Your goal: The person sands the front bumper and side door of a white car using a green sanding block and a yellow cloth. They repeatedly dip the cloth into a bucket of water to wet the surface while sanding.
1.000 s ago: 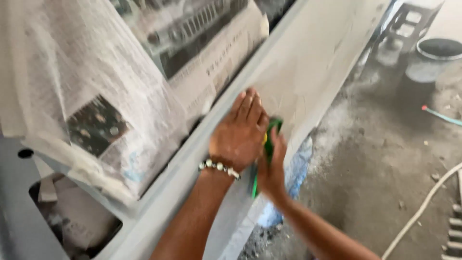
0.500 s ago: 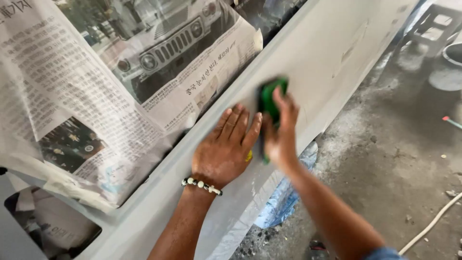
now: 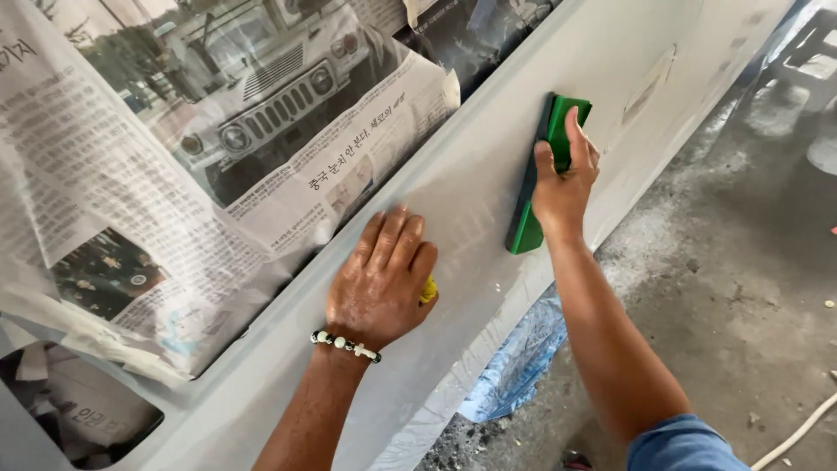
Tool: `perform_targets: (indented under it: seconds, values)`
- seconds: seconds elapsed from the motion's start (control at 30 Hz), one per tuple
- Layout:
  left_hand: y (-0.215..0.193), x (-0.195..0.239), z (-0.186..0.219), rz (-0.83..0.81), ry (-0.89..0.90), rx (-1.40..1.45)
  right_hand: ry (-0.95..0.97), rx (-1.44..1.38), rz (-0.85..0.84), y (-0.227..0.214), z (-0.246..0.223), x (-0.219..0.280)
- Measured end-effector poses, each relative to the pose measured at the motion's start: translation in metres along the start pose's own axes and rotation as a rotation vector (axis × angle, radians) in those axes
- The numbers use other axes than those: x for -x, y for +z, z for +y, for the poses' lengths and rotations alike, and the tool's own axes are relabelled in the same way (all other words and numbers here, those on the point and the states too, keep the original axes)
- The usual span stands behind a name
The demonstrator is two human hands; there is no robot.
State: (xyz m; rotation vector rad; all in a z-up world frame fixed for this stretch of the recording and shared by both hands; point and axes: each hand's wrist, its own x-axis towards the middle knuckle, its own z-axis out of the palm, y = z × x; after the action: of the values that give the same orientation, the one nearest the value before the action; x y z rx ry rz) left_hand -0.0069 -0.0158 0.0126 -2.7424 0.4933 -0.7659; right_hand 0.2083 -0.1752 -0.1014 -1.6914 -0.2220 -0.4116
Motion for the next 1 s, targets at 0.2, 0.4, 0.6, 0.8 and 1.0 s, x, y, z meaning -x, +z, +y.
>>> perform_targets:
  seconds: [0.2, 0.4, 0.6, 0.8, 1.0]
  values:
    - [0.005, -0.009, 0.001, -0.015, -0.016, -0.027, -0.307, 0.081, -0.092, 0.018, 0.0, 0.114]
    - [0.004, -0.007, 0.0, -0.028, -0.005, -0.046, 0.283, -0.072, -0.128, -0.015, 0.002, 0.029]
    - [0.015, -0.016, 0.003, -0.058, 0.02, -0.051, -0.063, 0.116, -0.071, 0.005, 0.055, 0.091]
    - [0.02, -0.009, 0.005, -0.051, 0.033, -0.103, 0.282, -0.03, -0.074, -0.011, 0.105, 0.028]
    - [0.026, -0.013, 0.006, -0.041, 0.07, -0.161, 0.191, -0.001, -0.092, 0.005, 0.059, 0.121]
